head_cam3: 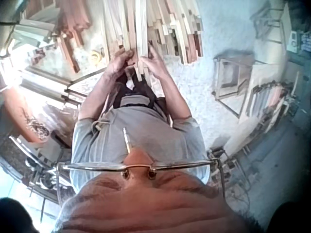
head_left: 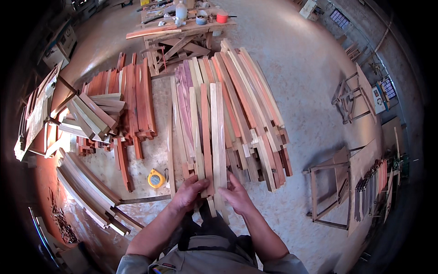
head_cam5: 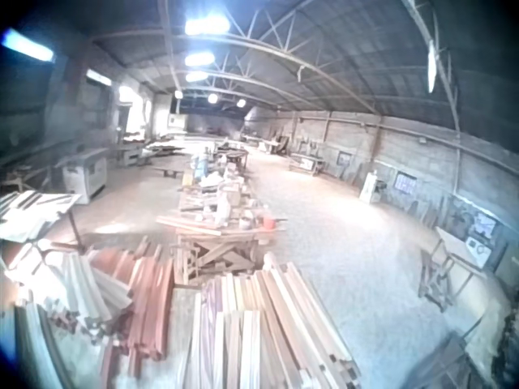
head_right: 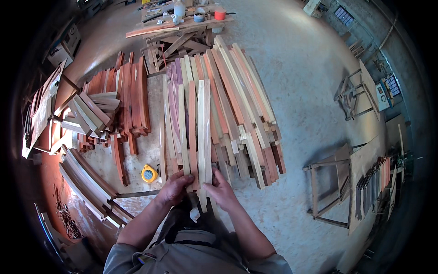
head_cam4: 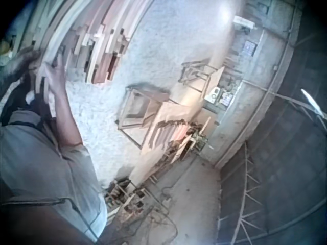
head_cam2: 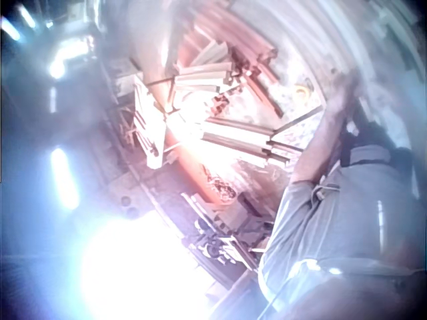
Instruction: The person measures a wooden plank with a tape measure and then repeatedly picks up individual planks from a pile, inspects them, and places them into a separate stack. The person handles the wood by hand, organizing the pieces in a workshop environment.
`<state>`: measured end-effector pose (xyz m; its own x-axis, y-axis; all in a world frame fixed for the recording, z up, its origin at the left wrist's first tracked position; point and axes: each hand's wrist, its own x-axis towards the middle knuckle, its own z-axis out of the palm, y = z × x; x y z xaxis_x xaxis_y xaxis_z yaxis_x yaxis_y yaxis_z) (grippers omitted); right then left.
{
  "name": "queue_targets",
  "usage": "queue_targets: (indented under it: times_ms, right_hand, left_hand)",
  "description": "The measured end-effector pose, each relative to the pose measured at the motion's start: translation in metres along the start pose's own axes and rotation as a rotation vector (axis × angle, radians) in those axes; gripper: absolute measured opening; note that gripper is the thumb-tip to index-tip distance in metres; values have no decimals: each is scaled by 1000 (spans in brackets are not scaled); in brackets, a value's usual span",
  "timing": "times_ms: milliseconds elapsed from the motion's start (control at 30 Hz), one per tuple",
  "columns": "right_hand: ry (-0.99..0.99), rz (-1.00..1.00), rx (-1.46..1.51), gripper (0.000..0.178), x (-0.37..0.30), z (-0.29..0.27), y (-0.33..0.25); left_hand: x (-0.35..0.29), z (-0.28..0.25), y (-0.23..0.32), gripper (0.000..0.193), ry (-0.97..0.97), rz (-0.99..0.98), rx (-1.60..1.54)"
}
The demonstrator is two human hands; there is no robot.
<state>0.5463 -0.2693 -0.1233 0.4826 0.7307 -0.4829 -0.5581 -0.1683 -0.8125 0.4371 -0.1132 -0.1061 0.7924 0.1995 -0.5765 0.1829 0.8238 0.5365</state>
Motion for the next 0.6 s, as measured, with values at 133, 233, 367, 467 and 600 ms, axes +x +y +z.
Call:
queue_targets:
  times_ms: [133, 233, 367, 467, 600]
  right_hand:
    - [-34, 53, 27, 69, 0, 3, -11]
    - [-37, 5, 125, 65, -2, 1, -6]
    - [-73, -56, 40, 71, -3, 8, -5]
    - [-82, -75, -4, 74, -3, 12, -6]
    - [-57, -111, -79, 73, -3, 10, -1]
  left_hand:
    - [-5, -9, -6, 41, -21, 17, 41]
    - [-16, -4, -13, 40, -35, -20, 63]
    - [-17, -8, -18, 39, -7, 0, 53]
    - [-13, -9, -13, 38, 45, -36, 164]
    - [-9, 2, -1, 38, 69, -14, 137]
